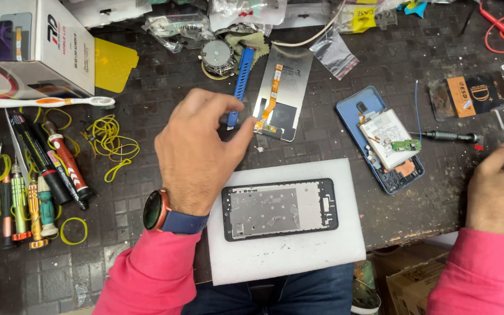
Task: The person uses a metal spudger and a blue plastic pry tool to remove adhesive residue and small components from the interior of a disassembled smartphone frame. The person works on the frame's edges and corners, scraping and prying to clear the surface.
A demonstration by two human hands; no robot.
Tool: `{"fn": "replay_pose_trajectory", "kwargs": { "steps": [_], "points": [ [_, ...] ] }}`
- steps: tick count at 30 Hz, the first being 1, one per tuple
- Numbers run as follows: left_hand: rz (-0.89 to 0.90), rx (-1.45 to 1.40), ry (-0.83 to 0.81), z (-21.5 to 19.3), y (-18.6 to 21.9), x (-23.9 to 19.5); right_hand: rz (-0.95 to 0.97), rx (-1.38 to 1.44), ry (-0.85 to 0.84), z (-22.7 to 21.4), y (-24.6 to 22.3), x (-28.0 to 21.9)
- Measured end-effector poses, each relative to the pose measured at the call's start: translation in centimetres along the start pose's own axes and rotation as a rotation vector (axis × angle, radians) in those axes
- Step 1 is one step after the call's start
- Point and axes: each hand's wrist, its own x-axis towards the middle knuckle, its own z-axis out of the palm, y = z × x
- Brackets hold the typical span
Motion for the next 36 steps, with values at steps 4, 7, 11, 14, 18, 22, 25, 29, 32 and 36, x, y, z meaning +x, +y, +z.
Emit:
{"fn": "replay_pose_trajectory", "kwargs": {
  "steps": [4, 7, 11, 14, 18, 22, 25, 29, 32, 36],
  "points": [
    [-0.120, 0.098, -0.072, 0.2, -0.2, 0.4, 0.104, 0.063, 0.001, 0.3, 0.3, -0.1],
    [-0.231, 0.138, -0.150, 0.2, -0.4, 0.4, 0.115, 0.065, 0.009, 0.3, 0.1, -0.2],
    [-0.244, 0.155, -0.151, 0.3, -0.8, 0.3, 0.057, -0.025, 0.006, 0.3, 0.3, -0.5],
    [-0.217, 0.163, -0.144, 0.5, -1.2, 0.1, 0.085, -0.057, 0.001, 0.5, 0.7, -0.7],
    [-0.144, 0.203, -0.093, 0.7, -1.4, 0.0, 0.102, -0.093, -0.014, 0.8, 1.4, -0.8],
    [-0.188, 0.232, -0.099, 0.7, -1.5, 0.0, 0.087, -0.110, -0.012, 1.1, 2.1, -1.2],
    [-0.193, 0.208, -0.096, 0.4, -1.4, 0.2, 0.052, -0.097, 0.003, 1.3, 2.7, -1.3],
    [-0.131, 0.138, -0.056, -0.3, -0.9, 0.4, 0.043, -0.124, 0.034, 1.4, 3.3, -1.5],
    [0.066, -0.071, -0.051, -0.8, -0.3, 0.3, 0.049, -0.220, 0.055, 0.8, 1.9, -1.8],
    [0.161, -0.381, -0.236, -1.1, 0.9, 0.0, -0.086, -0.111, 0.097, -2.5, -4.8, -3.0]
  ]
}}
